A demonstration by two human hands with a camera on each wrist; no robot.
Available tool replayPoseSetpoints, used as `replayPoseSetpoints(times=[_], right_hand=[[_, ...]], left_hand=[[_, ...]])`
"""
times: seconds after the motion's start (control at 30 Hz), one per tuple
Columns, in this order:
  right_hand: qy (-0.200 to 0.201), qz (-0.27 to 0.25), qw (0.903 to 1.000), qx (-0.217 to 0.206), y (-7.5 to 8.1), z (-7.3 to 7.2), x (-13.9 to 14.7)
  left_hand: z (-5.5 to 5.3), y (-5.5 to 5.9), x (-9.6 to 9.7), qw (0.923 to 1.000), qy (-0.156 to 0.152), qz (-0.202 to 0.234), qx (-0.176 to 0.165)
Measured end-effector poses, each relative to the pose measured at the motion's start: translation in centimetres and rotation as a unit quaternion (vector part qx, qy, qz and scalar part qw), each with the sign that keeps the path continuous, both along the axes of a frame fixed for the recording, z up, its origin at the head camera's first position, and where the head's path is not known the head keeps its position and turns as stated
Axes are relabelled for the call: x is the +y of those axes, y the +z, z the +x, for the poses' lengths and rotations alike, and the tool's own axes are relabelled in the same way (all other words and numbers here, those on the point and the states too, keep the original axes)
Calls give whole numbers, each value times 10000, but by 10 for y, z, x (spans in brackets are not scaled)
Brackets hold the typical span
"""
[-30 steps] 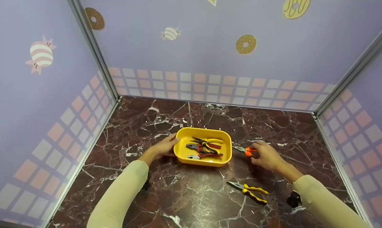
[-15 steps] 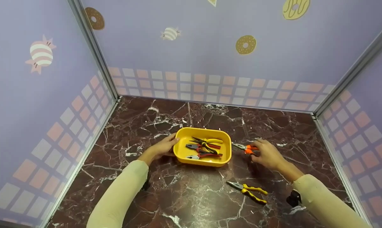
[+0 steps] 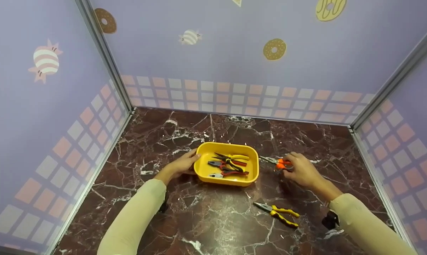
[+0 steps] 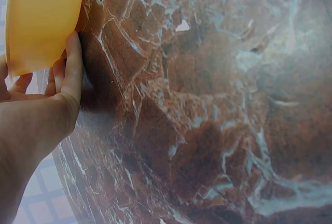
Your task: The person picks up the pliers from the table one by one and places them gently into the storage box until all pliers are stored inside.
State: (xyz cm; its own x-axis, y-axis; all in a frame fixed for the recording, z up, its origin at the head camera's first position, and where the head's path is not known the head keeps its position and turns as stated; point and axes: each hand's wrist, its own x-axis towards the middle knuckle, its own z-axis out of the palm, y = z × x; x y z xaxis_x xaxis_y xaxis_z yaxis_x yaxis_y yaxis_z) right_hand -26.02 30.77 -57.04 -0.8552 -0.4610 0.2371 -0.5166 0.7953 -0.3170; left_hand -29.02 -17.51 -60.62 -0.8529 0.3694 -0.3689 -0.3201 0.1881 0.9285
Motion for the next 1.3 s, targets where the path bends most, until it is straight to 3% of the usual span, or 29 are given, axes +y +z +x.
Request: replayPoseSetpoints(times=[0.93, 1.3], right_hand=[[131, -159, 9997, 108, -4, -1, -32], [317, -296, 9985, 341, -6, -7, -48]], left_hand=[[0, 1, 3, 10000, 9, 9, -9], [2, 2, 0, 10000, 8, -1, 53]])
